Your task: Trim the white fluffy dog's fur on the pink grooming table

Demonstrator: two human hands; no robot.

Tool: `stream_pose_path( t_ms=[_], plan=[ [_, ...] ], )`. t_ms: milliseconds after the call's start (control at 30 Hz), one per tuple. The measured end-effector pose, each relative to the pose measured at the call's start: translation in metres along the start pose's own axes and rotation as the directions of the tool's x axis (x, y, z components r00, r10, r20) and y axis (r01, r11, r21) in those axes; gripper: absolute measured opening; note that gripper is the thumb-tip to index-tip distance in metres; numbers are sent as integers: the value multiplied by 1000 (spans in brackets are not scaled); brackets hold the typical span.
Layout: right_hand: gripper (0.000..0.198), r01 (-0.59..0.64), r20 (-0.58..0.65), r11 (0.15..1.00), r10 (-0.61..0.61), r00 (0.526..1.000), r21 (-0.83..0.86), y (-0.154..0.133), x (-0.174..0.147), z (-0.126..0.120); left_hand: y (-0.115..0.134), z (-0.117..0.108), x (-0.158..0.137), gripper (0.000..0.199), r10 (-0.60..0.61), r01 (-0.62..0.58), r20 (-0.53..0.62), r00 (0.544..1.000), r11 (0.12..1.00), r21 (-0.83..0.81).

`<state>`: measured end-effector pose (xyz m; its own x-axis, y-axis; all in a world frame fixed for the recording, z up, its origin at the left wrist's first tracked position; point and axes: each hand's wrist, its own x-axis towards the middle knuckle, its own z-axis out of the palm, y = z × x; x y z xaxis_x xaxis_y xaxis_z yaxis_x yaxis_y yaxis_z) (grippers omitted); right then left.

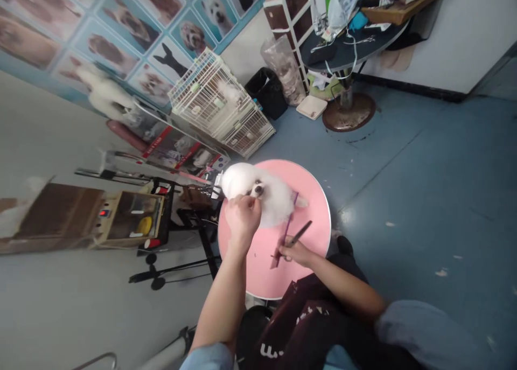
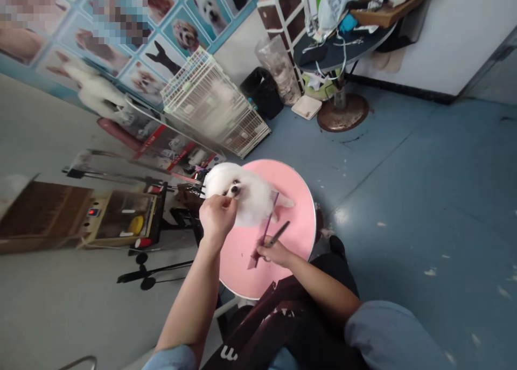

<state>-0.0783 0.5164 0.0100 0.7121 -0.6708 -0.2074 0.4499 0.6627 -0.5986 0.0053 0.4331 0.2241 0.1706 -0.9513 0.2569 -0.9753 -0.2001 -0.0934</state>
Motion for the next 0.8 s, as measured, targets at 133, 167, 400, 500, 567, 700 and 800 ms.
stream_pose_path(
  t_ms=[133, 167, 400, 500, 567, 700, 800],
  plan=[
    [49, -51, -197, 991, 74, 978, 122, 4, 2, -5, 1, -6, 0, 23, 4, -5, 37, 999, 1000, 14],
    [48, -61, -205, 991, 86, 975, 121, 2, 6, -2, 2, -7, 0, 23, 3, -5, 50, 999, 1000, 23],
    [41, 73, -162, 981, -43, 986, 181, -10, -4, 5, -1, -8, 4, 26, 44, -50, 107, 993, 997, 52],
    [43, 33, -300, 980, 28, 953, 194, -3, 0, 11, -4, -5, 9, 26, 90, -99, 130, 987, 993, 70],
    [44, 21, -307, 981, 40, 951, 192, 7, 11, 25, -6, -5, 14, 27, 141, -153, 130, 981, 984, 86],
    [41, 212, -290, 944, -135, 948, 254, 40, 31, 57, -5, -7, 28, 31, 254, -272, 135, 958, 952, 140],
    [41, 297, -453, 902, -132, 882, 315, 58, 49, 75, 0, -7, 37, 33, 318, -344, 156, 935, 920, 188]
  ],
)
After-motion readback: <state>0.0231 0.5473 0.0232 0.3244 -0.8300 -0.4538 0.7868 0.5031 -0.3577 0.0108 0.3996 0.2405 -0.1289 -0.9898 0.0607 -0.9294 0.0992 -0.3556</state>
